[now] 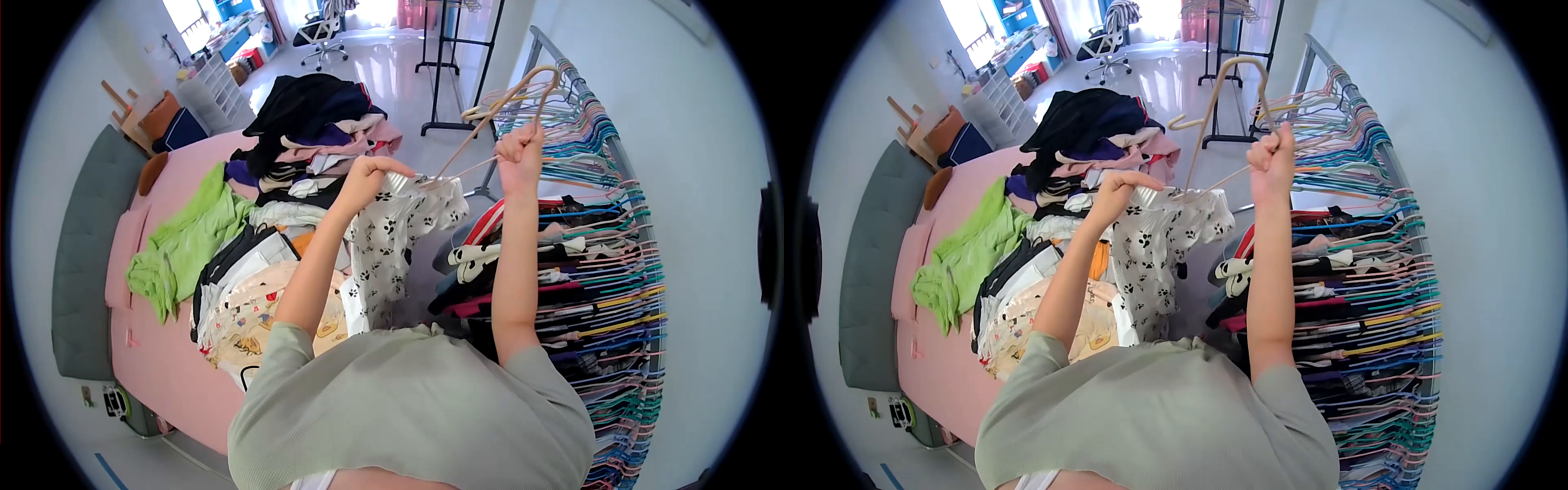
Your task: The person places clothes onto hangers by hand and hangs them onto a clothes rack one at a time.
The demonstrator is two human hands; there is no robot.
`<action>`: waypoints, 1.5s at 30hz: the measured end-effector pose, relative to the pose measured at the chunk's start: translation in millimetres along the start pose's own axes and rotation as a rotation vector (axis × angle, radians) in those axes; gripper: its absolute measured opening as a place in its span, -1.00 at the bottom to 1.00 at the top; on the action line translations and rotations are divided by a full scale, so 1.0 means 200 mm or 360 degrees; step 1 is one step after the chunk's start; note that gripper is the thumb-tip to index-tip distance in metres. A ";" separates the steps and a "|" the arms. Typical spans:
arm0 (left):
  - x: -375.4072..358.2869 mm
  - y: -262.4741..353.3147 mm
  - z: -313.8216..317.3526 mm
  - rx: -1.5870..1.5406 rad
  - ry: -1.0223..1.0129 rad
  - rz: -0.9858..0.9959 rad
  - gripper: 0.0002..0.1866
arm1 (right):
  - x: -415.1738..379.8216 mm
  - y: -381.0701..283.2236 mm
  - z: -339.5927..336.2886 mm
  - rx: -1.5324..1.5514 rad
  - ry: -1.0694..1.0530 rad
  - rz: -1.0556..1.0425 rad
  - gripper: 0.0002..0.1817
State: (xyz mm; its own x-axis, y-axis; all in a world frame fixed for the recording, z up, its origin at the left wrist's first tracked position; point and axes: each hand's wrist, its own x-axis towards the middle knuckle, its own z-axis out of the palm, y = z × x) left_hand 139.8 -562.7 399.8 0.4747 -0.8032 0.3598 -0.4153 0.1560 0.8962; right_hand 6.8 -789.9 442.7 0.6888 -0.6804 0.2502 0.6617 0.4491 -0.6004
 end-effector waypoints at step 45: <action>0.62 -0.15 -0.03 0.0134 0.0284 0.0289 -0.70 | 0.23 -0.12 -0.34 -0.2252 -0.0199 -0.0024 -0.56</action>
State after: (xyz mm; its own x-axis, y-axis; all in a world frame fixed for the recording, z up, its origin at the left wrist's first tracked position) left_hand 215.7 -664.3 418.3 0.5129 -0.6513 0.5593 -0.5654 0.2339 0.7909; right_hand 2.2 -871.6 417.0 0.7551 -0.5914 0.2831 -0.1293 -0.5576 -0.8200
